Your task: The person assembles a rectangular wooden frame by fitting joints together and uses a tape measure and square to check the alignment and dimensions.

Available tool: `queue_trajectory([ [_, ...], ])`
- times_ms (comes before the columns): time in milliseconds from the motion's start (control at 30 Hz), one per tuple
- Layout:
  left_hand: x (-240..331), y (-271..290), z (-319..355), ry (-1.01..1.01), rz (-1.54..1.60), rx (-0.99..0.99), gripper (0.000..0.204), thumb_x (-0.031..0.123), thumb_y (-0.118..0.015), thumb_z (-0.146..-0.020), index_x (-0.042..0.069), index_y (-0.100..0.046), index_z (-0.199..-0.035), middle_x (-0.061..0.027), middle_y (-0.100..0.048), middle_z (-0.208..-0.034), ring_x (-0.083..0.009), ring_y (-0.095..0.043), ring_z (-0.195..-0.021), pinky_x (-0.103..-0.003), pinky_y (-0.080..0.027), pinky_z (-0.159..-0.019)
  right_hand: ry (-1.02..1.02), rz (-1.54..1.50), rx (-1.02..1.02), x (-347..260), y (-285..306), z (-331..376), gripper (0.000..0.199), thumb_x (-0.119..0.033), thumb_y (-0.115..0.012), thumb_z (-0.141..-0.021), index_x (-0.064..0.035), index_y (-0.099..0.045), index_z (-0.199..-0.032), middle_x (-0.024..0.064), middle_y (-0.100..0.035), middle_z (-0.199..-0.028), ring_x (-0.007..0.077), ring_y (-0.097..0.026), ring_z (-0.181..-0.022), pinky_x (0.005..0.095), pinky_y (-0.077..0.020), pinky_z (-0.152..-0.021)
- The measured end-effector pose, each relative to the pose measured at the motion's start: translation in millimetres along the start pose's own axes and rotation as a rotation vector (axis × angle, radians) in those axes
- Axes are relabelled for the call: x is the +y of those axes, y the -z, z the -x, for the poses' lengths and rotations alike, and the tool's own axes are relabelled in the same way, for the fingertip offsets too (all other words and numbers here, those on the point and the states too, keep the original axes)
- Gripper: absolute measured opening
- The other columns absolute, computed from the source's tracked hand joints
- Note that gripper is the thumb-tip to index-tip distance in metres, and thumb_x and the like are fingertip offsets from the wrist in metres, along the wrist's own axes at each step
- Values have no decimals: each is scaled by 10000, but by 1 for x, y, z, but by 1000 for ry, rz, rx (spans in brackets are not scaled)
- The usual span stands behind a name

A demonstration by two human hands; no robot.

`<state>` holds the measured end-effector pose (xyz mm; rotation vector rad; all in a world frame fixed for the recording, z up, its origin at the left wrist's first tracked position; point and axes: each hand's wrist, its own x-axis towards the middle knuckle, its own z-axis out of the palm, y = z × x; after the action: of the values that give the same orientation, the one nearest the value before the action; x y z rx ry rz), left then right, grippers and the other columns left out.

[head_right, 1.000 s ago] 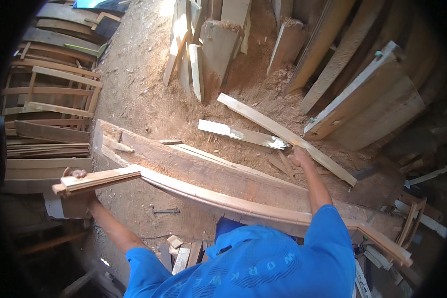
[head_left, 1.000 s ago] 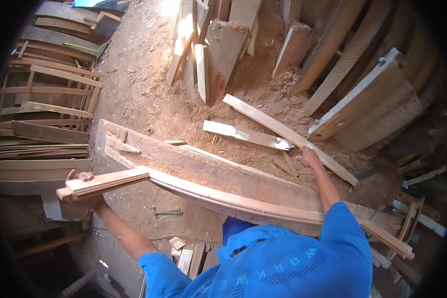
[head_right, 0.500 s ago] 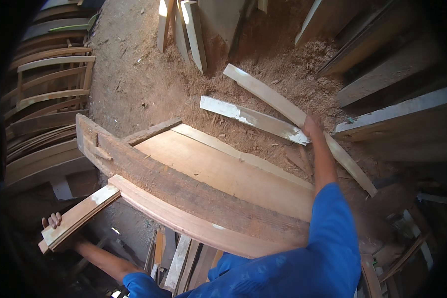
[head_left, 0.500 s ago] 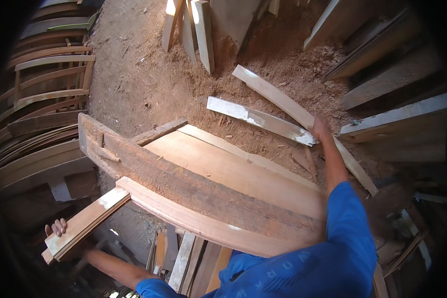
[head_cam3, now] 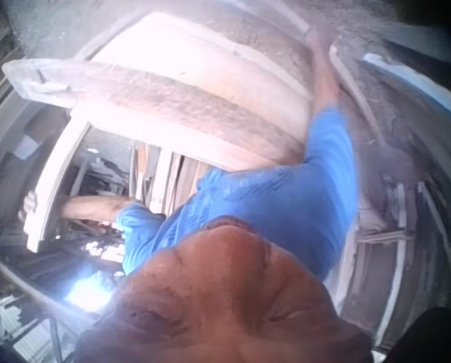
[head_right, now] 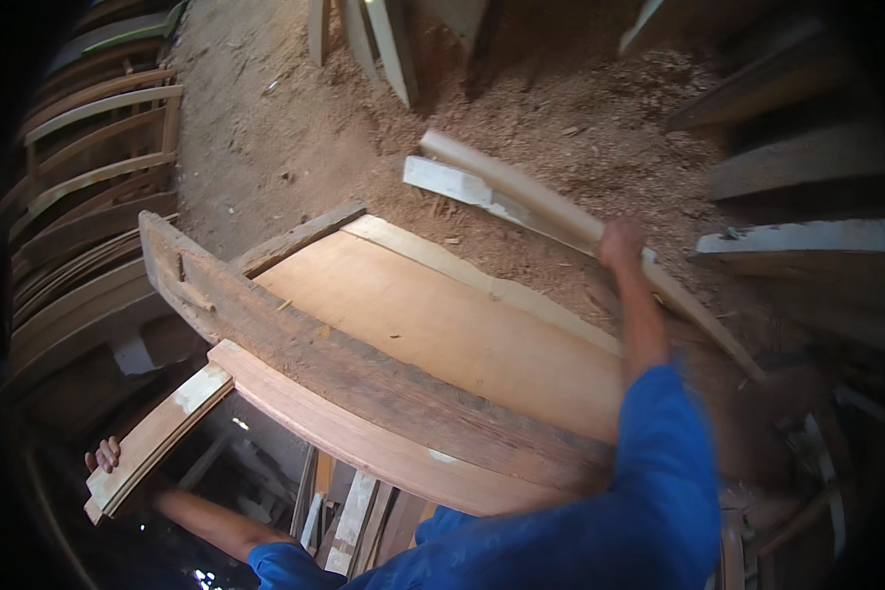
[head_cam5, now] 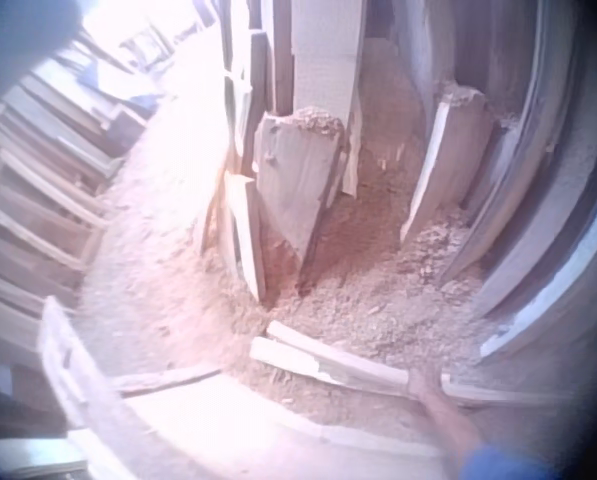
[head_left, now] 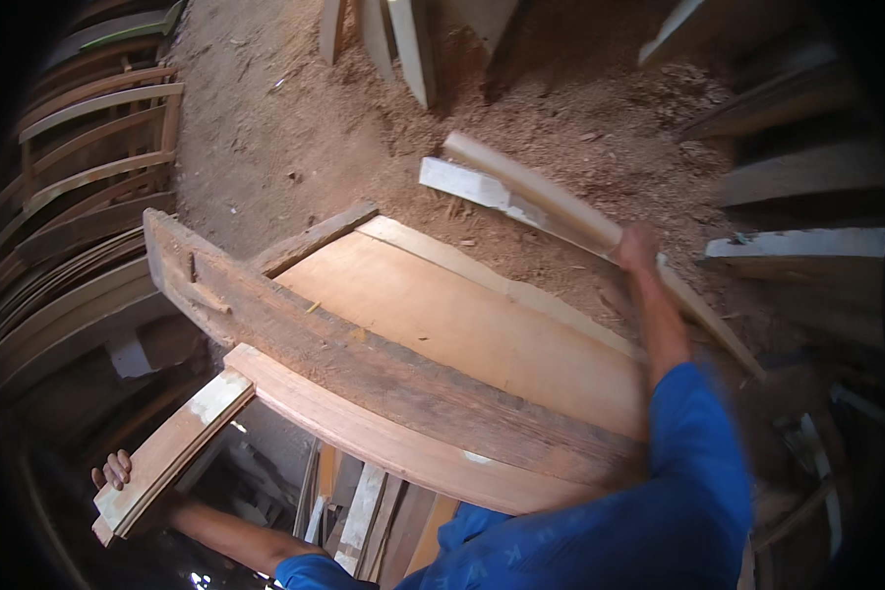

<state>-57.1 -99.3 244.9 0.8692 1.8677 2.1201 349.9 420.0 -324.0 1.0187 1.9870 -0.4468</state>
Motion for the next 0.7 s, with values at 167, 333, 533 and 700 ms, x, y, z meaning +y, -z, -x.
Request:
queue_trajectory([
  [167,61,140,30,52,3,151,601,429,-514,-908,-80,-506,-1228,-80,-503,-776,-220,-477,-771,-380,-384,-764,95,-261,53,5,-82,44,401,-183,-710,-726,14,-675,-1073,251,-676,-986,388,-664,-968,449,-521,-924],
  [333,6,32,8,-53,-132,78,623,428,-539,-881,-65,-511,-1260,-94,-560,-833,-221,-478,-783,-389,-383,-789,308,-312,55,2,-23,126,526,-349,-751,-773,-44,-561,-1157,216,-682,-963,396,-659,-931,475,-513,-852],
  [533,7,62,10,5,-34,70,607,374,-553,-904,-68,-501,-1317,-118,-581,-876,-238,-509,-812,-388,-396,-796,596,-499,179,-16,62,194,782,-672,-710,-749,-34,-472,-1134,180,-656,-805,346,-667,-811,487,-505,-708],
  [700,-2,50,9,-43,40,50,646,399,-605,-884,-59,-487,-1325,-116,-562,-885,-236,-509,-845,-397,-407,-824,738,-436,100,-59,158,262,808,-751,-652,-750,-1,-535,-1028,141,-597,-698,298,-621,-665,455,-518,-633],
])
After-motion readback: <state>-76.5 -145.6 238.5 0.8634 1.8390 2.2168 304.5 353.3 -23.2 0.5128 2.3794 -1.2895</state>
